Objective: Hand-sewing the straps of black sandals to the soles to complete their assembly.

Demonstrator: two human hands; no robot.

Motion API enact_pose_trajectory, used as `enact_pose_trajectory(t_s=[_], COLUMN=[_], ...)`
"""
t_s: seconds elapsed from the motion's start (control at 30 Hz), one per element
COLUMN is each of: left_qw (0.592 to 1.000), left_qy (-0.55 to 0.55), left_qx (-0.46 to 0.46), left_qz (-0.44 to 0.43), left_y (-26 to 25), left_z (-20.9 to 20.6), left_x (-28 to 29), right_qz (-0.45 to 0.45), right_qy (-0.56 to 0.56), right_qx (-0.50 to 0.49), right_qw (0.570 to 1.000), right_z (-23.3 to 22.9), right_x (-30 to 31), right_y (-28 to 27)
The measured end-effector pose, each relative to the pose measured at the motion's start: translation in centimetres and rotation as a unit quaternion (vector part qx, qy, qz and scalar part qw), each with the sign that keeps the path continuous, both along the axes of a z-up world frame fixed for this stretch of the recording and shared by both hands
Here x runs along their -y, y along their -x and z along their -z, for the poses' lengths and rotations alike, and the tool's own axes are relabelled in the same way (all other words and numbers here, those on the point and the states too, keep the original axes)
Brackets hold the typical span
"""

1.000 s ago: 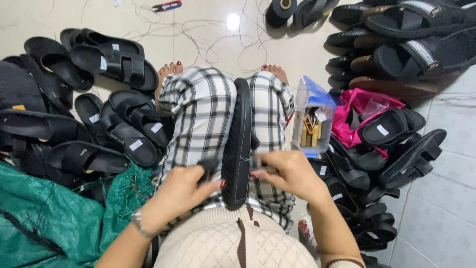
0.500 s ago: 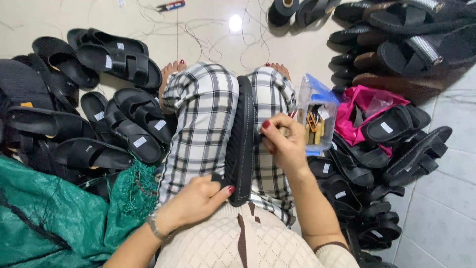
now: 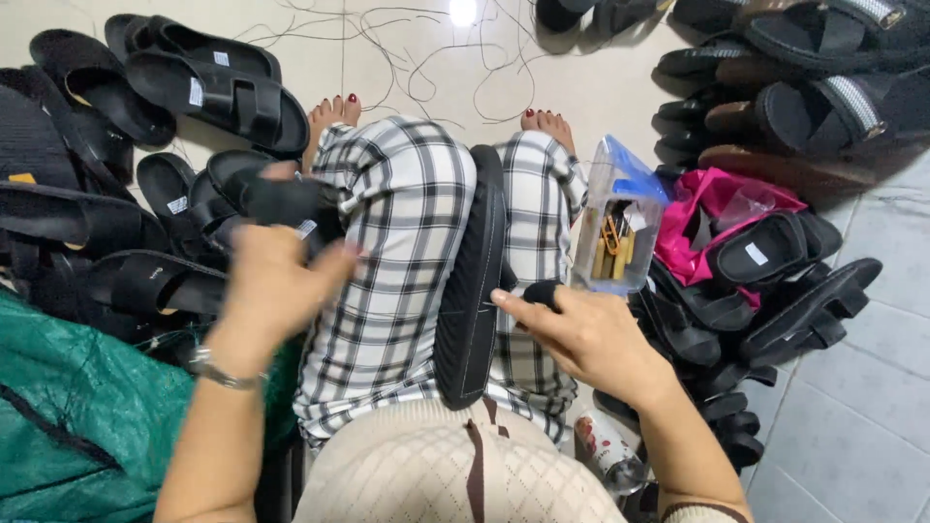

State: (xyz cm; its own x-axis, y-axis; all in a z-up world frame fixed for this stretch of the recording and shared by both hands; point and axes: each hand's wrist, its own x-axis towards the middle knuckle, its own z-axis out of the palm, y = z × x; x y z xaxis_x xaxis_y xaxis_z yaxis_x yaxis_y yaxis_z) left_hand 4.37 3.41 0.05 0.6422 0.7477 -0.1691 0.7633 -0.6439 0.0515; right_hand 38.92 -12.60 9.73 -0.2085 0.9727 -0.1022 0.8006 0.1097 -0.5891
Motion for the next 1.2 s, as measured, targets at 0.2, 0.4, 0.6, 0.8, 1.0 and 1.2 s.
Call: enact_pose_trajectory(t_s=[0.2,0.4,0.6,0.8,1.0,1.2], left_qw=[0.945,0.944,0.941,0.939,0.926,0.918], left_qy=[0.142,0.126,0.118,0.060,0.053,0.034], left_qx=[0.248,0.258,0.275,0.291,0.330,0.381], left_qz=[0.158,0.165,0.160,0.176,0.173,0.107], left_y=[-9.2,-9.5,-10.0,-10.2,-10.2,-9.1], left_z=[-3.6,-3.0,-2.9,-1.5,-0.1,-1.6], left_x=[1.6,1.8,2.4,2.7,2.4,4.4], right_qz=[-0.010,-0.033,-0.069,-0.056,-0.035,0.000], right_qy=[0.018,0.023,0.037,0.047,0.045,-0.012], right_qx=[0.012,0.051,0.160,0.143,0.100,0.104], right_qw=[1.000,0.998,0.984,0.987,0.993,0.995], right_z=[-0.7,-0.5,-2.4,-2.4,-2.2,-2.2], right_x=[-0.9,-1.0,-1.2,-1.2,-3.3,-2.0], right_y=[0.1,0.0,0.6,1.7,3.2,3.4])
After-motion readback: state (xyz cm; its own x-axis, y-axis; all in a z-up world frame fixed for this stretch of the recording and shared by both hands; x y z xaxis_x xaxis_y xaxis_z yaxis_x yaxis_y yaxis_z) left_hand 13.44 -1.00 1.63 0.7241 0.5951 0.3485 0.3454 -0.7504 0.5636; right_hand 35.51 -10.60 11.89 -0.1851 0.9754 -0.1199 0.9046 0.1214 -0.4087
